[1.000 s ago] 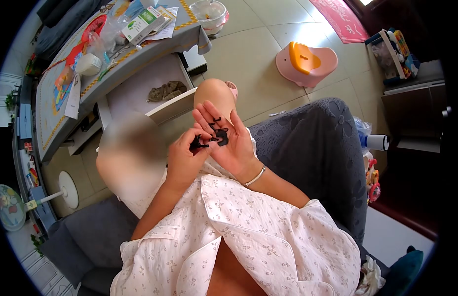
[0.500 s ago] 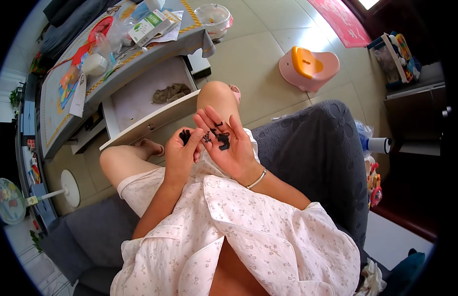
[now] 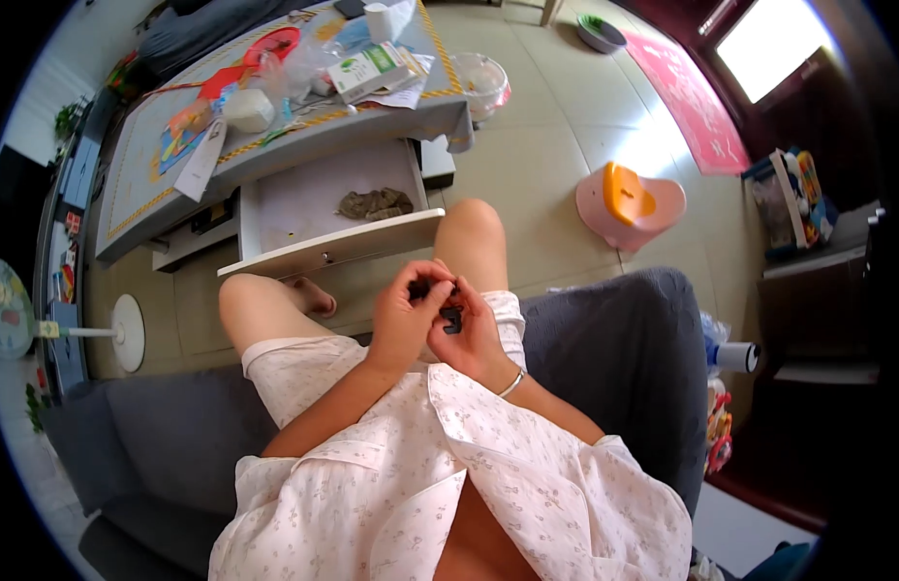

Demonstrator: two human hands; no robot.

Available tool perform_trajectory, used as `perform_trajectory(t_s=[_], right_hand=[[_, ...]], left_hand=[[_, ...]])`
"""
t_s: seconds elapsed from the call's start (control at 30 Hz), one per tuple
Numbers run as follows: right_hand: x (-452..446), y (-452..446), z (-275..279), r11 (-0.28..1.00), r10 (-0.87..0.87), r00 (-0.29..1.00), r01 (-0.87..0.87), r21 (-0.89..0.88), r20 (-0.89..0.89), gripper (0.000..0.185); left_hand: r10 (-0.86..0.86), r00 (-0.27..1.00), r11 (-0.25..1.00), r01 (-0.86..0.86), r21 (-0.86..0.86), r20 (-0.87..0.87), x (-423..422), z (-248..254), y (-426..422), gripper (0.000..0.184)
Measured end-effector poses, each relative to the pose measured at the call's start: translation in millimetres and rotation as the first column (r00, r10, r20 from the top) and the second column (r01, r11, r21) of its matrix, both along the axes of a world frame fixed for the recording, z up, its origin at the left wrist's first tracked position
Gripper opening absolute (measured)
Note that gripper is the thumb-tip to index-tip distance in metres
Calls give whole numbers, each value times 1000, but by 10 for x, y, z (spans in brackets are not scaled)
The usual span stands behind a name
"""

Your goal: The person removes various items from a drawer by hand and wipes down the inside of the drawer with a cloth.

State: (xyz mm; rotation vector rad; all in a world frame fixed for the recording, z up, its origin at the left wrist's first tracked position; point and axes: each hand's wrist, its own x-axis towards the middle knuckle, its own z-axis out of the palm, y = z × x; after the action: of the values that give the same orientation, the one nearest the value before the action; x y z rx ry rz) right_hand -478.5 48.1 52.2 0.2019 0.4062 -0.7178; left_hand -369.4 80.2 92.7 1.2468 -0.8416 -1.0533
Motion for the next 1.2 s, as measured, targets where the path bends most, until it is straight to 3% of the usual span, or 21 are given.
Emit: perform_trajectory(t_s=[0.03, 0.13, 0.17, 0.2, 0.27, 0.3, 0.33, 0.4, 0.47, 0.57, 0.6, 0.67, 0.7, 0.8, 0.87, 0.93, 0.97, 1.0, 1.07, 1.2], right_hand=[[51, -21, 5, 1000, -9, 997, 7, -17, -76, 35], [187, -65, 222, 999, -7, 1000, 6, -46, -17, 34], [221, -87, 72, 996, 8, 999, -4, -84, 45, 34], [322, -106, 191, 998, -9, 999, 6, -65, -47, 27], [385, -102, -74, 860, 175, 883, 78, -504, 436, 46], [464, -128, 90, 855, 183, 883, 73, -513, 431, 46], [544, -139, 368, 976, 73, 835, 54, -213, 546, 31], [638, -278, 450, 994, -73, 790, 9, 107, 608, 21], [676, -570, 25, 998, -3, 888, -22, 50, 461, 20], [728, -947, -527, 997, 77, 977, -78, -3, 200, 19], [928, -1093, -97, 991, 12, 986, 11, 135, -168, 25], [1018, -1472, -169, 998, 49, 983, -55, -29, -178, 30], [1076, -1673, -169, 999, 43, 981, -48, -25, -190, 30], [1309, -2376, -220, 981, -22, 903, -64, -184, -429, 36], [1472, -2858, -218, 910, -205, 753, -89, -406, -625, 40], [1569, -3383, -303, 766, -420, 452, -288, -574, -787, 40], [1660, -3579, -300, 710, -536, 275, -364, -603, -798, 40], [1708, -3753, -334, 715, -530, 266, -370, -593, -805, 40], [1771, -4028, -427, 430, -841, -91, -710, -558, -533, 35], [1969, -4217, -742, 363, -887, -172, -832, -420, -428, 28]], left_hand=[[6, 995, 1000, -4, -13, 103, -3, 5, 15, 7], [62, 910, 997, -39, -64, 409, 2, 57, 12, 18], [132, 857, 987, -65, -149, 497, 0, -4, 2, 20], [206, 794, 969, -85, -231, 572, 0, -67, -18, 23], [240, 736, 954, -57, -296, 632, 62, 23, -51, 25], [244, 714, 950, -39, -309, 657, 88, 44, -68, 25], [245, 692, 947, -19, -321, 680, 111, 52, -93, 25], [227, 725, 950, -18, -313, 650, 163, 28, -154, 23], [237, 804, 933, -32, -359, 545, 241, -21, -282, 29], [219, 814, 921, 9, -390, 537, 508, 23, -471, 28], [220, 824, 921, 2, -390, 522, 602, 28, -526, 27], [171, 870, 929, 14, -370, 462, 865, -2, -653, 23], [180, 862, 941, -11, -337, 475, 1001, -35, -703, 23], [205, 831, 958, -62, -279, 518, 1441, -136, -869, 17], [194, 802, 969, -68, -236, 564, 1736, -210, -964, 15], [199, 762, 970, -63, -235, 616, 2025, -382, -1060, 15], [196, 755, 974, -73, -216, 626, 2142, -447, -1100, 14], [190, 761, 975, -75, -208, 620, 2249, -522, -1134, 14], [173, 729, 981, -69, -180, 662, 2426, -671, -1192, 14], [152, 790, 987, -154, -48, 594, 2571, -909, -1264, 14]])
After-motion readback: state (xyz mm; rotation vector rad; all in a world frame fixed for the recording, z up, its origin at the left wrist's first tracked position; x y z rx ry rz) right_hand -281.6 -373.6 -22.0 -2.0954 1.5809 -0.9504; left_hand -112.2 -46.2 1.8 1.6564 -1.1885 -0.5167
